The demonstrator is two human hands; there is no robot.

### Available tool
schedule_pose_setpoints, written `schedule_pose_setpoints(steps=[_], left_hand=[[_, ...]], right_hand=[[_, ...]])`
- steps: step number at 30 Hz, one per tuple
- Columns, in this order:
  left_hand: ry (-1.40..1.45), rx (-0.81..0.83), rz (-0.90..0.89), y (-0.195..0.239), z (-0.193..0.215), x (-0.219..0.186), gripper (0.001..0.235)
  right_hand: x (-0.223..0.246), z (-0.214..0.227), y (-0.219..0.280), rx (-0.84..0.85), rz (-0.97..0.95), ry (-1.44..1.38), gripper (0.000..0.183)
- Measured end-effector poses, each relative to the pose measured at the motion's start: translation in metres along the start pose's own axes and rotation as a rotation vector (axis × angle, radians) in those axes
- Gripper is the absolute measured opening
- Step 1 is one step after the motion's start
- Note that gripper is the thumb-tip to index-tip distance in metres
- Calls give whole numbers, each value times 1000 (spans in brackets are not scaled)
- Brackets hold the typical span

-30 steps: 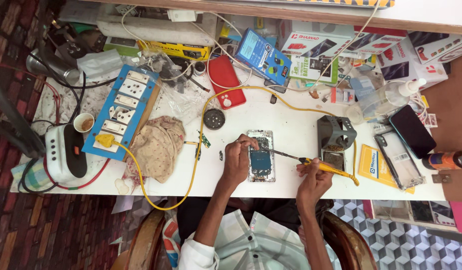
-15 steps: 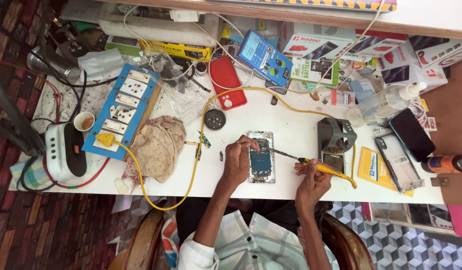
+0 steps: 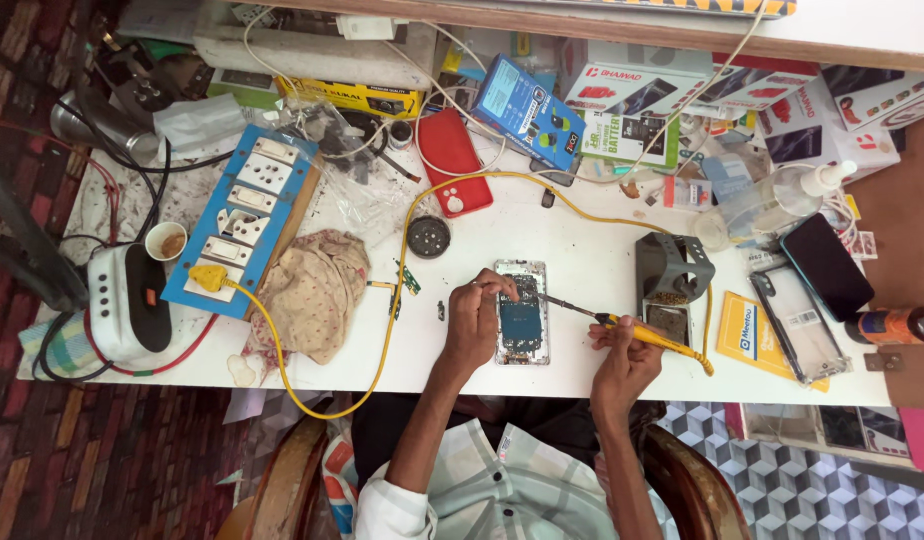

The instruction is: The person uses a soldering iron to apply heat and solder to a small circuit board placed on a workbench. They repeatedly touch the iron to various points on the board while holding it steady with the other hand. The task continues without visible completion or reassembly of the device.

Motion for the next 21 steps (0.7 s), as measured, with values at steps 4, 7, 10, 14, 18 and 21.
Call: schedule_pose_setpoints(steps=[4,7,10,14,18,21], left_hand=[[-51,-1,22,0,0,-1,23],[-49,-8,33,0,1,-2,24],[-61,-11,50,-1,-1,-3,26],[-42,-10,63,-2,0,-3,28],[-8,-14,77,0,1,-1,26],[-14,-13,26,-1,1,-2,26]], right_hand=[[-2,2,1,-25,-27,33,22],[-4,2,2,-36,-10,7,20],[-4,5,2,-36,-7,28,21],[0,4,2,-24,4,37,23],[5,0,2,-20,6,49,26],[10,-1,1,8,-9,49,27]])
Point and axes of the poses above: each hand's wrist, its own y-axis away from the middle knuckle, its own z-axis out of the back of the hand, x = y × z, the point moved 1 cm from there along -y, towards the middle knuckle, and after that the axes turned 4 degrees about z, right-handed, at the moved point
